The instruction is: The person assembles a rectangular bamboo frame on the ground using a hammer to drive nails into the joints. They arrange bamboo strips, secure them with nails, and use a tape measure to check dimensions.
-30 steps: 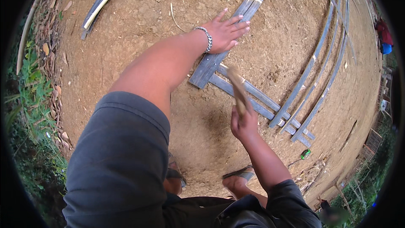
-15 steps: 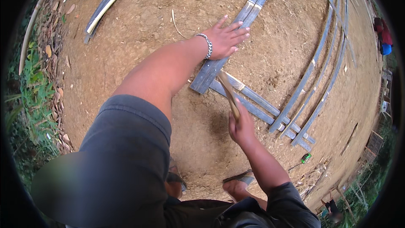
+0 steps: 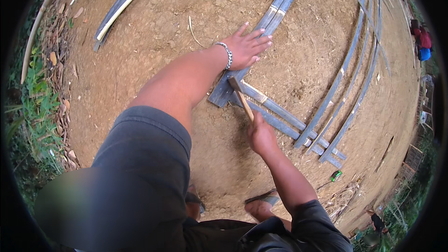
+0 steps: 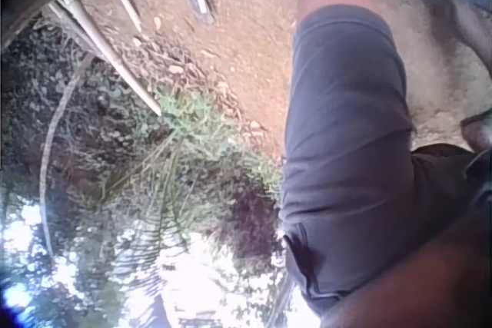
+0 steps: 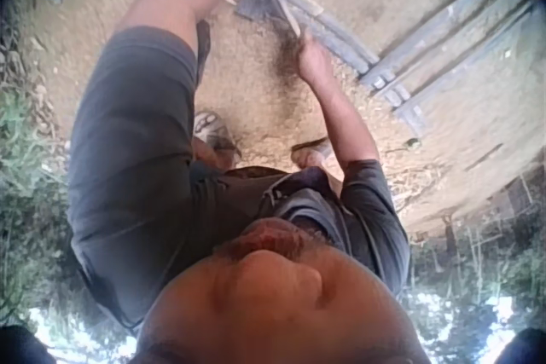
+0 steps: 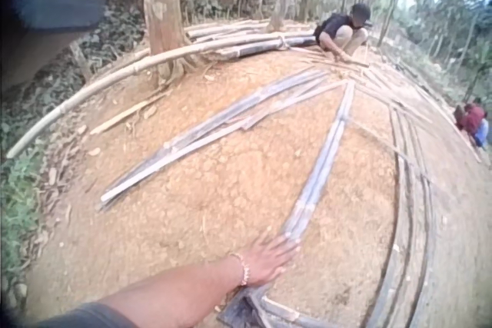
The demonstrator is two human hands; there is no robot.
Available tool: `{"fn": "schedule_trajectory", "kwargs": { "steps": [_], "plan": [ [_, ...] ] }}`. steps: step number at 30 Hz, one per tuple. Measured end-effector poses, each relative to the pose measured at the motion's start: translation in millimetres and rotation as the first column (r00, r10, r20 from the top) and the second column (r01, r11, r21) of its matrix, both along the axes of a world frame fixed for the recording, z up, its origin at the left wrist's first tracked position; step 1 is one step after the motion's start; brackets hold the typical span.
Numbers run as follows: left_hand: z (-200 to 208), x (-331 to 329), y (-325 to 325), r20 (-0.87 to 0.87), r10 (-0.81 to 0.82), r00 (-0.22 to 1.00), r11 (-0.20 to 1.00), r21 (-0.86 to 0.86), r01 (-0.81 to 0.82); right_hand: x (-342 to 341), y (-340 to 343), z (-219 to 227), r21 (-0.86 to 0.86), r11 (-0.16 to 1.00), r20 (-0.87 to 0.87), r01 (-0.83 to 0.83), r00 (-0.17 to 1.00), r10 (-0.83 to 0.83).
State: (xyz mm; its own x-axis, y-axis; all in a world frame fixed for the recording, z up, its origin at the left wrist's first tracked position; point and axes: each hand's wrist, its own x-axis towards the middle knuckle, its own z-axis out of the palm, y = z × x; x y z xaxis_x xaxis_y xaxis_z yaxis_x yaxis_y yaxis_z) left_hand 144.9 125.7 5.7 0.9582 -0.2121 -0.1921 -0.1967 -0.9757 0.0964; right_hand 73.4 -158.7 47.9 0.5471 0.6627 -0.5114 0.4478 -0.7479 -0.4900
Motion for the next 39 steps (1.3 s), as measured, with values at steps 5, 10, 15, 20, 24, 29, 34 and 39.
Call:
{"fn": "schedule_trajectory", "kwargs": {
  "steps": [5, 10, 15, 20, 24, 29, 34, 39],
  "plan": [
    [-2.7, -2.4, 1.4, -0.013, -0.001, 1.000, 1.000, 0.005, 0.001, -10.5, -2.1, 8.0, 0.213, 0.966, 0.010, 0.145, 0.989, -0.151],
    [-3.5, -5.9, 1.1, -0.008, 0.010, 1.000, 1.000, -0.029, -0.010, 4.9, 6.0, 23.7, 0.188, 0.975, 0.067, 0.114, 0.989, -0.129],
    [-2.9, -6.2, 4.1, 0.002, 0.026, 1.000, 0.999, -0.048, -0.026, 4.9, -3.3, 18.0, -0.025, 0.997, -0.033, 0.067, 0.997, -0.068],
    [11.6, -8.7, -5.2, -0.008, 0.084, 0.996, 0.994, 0.073, -0.083, -42.1, -72.8, 40.1, 0.069, 0.982, -0.004, 0.178, 0.984, -0.178],
    [56.1, -9.5, -22.1, -0.226, 0.213, 0.951, 0.975, -0.012, -0.221, -87.3, -139.7, 39.2, -0.009, 0.997, 0.055, 0.080, 0.995, -0.079],
    [96.2, -65.3, 41.5, -0.119, 0.474, 0.872, 0.785, -0.391, -0.480, -116.0, -183.7, 4.8, -0.019, 0.996, 0.136, -0.086, 0.987, 0.088],
    [144.6, -212.0, 84.6, 0.022, 0.765, 0.644, 0.522, -0.608, -0.599, -126.3, -187.9, -6.8, -0.002, 0.995, 0.129, -0.105, 0.986, 0.104],
    [185.9, -329.8, 34.1, -0.090, 0.875, 0.476, 0.238, -0.775, -0.585, -126.6, -175.8, 2.3, -0.072, 0.988, 0.063, -0.135, 0.988, 0.139]
  ]
}}
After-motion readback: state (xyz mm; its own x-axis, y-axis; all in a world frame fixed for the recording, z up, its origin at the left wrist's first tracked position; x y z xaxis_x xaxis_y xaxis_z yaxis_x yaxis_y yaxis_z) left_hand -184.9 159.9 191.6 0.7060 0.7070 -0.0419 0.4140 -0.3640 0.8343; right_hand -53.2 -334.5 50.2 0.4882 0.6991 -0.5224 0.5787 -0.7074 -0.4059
